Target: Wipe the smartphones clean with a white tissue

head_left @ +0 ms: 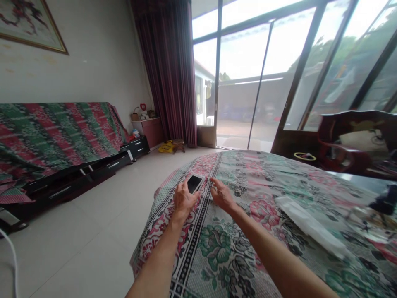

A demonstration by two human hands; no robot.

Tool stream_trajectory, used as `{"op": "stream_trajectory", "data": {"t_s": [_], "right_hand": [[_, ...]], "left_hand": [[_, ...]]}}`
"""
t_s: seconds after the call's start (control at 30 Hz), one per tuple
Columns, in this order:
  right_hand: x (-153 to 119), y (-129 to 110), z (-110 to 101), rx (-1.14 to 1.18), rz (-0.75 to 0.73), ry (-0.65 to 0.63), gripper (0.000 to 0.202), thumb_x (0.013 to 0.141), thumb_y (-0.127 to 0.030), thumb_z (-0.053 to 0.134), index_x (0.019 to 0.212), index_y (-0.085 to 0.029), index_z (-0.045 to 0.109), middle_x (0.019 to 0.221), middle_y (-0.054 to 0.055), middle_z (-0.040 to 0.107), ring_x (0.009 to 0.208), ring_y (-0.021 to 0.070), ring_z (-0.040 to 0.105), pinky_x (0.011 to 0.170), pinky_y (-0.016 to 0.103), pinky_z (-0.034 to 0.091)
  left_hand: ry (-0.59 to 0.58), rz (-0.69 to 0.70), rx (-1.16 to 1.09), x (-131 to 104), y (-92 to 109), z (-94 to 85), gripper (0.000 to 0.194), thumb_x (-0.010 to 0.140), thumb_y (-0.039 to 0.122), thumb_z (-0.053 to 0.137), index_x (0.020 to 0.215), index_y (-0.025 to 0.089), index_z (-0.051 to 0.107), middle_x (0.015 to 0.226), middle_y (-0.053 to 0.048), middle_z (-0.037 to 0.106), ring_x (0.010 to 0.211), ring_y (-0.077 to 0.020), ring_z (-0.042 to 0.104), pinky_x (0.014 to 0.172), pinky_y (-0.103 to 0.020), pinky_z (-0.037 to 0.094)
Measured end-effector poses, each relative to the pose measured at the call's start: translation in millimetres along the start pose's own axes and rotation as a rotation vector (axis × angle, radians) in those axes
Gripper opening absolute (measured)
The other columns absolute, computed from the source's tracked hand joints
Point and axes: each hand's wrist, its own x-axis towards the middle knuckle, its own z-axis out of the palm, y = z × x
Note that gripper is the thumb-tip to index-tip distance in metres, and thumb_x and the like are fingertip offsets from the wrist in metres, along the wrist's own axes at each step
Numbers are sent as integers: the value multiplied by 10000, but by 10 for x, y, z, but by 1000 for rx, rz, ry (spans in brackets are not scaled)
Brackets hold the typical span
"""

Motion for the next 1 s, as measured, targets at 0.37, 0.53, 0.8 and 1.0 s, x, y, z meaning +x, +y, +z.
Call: {"op": "stream_trajectory", "data": {"t_s": [0.37,0.53,0.8,1.0], "right_hand": [[302,22,402,56,-42,-84,517,701,-76,449,1205,-171,517,1189,105,576,1108,222,523,993,380,376],[265,-35,283,71,-14,-16,458,728,-102,442,1168,-183,542,1147,95,588,1047,218,545,933,372,422],[-374,150,-457,-42,76,255,441,714,-82,422,1117,-185,568,1059,108,588,990,238,545,894,394,435],[-1068,364,-1004,-202,171,156,421,706,-63,438,1090,-157,584,995,111,632,941,230,573,866,369,441]], "left_hand": [[-10,-17,70,17,15,-99,548,745,357,604,1235,124,533,1020,-148,624,970,-289,565,894,-366,391],[84,72,95,-25,75,-144,519,757,321,592,1244,151,536,1018,-127,628,966,-287,558,909,-371,377],[-73,385,-117,-277,474,24,548,729,366,627,1238,184,536,1120,-109,616,1024,-278,550,943,-349,390],[-317,500,-129,-735,908,214,545,738,377,602,1243,182,538,1028,-110,632,981,-265,570,886,-323,416]]}}
